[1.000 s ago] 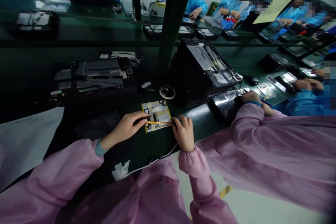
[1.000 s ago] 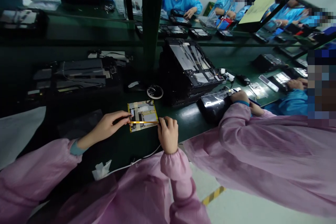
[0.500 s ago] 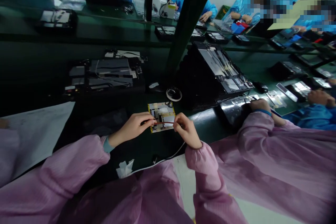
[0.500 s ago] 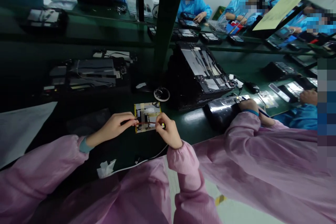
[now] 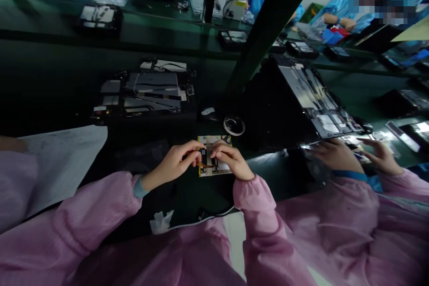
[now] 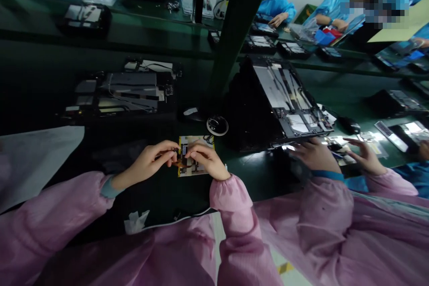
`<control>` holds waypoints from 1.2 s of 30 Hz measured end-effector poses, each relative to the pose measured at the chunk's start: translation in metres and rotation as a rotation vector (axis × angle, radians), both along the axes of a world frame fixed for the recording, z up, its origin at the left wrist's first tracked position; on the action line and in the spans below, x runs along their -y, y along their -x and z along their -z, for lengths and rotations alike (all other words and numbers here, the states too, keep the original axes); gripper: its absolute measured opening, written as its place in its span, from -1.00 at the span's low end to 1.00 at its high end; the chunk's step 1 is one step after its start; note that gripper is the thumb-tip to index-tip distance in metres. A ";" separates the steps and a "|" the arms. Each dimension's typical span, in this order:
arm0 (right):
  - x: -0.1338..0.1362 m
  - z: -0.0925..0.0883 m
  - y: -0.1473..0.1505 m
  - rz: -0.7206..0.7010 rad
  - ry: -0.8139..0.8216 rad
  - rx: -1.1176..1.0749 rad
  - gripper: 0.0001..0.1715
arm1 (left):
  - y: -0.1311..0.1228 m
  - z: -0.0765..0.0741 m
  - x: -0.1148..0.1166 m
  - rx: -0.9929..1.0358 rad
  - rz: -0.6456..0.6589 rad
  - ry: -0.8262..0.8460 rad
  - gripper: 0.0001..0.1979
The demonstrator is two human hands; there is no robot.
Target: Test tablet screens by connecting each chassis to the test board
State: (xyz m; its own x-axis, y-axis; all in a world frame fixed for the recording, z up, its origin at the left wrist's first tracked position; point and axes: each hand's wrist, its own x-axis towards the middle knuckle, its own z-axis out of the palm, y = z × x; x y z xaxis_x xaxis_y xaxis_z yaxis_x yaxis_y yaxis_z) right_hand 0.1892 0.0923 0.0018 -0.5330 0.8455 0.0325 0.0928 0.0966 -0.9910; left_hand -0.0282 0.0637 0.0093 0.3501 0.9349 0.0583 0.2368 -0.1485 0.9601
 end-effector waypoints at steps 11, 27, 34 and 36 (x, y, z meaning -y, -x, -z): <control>0.016 0.000 0.014 0.026 -0.223 0.255 -0.89 | -0.004 0.001 0.007 -0.221 0.045 -0.298 -0.92; 0.020 0.001 0.016 0.075 -0.384 0.273 -0.89 | -0.004 0.006 0.007 -0.444 0.001 -0.491 -0.87; 0.020 0.003 0.018 0.069 -0.436 0.233 -0.88 | -0.006 0.004 0.007 -0.406 -0.004 -0.431 -0.90; 0.020 0.005 0.018 0.066 -0.434 0.232 -0.88 | -0.006 0.005 0.007 -0.401 -0.003 -0.424 -0.90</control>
State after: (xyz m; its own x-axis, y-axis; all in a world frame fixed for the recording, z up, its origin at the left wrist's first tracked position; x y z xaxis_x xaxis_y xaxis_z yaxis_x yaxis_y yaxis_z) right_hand 0.1713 0.0722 -0.0032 -0.5137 0.8125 0.2757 0.3259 0.4820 -0.8133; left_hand -0.0222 0.0564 0.0045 0.4193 0.8597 0.2916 0.5705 -0.4994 0.6520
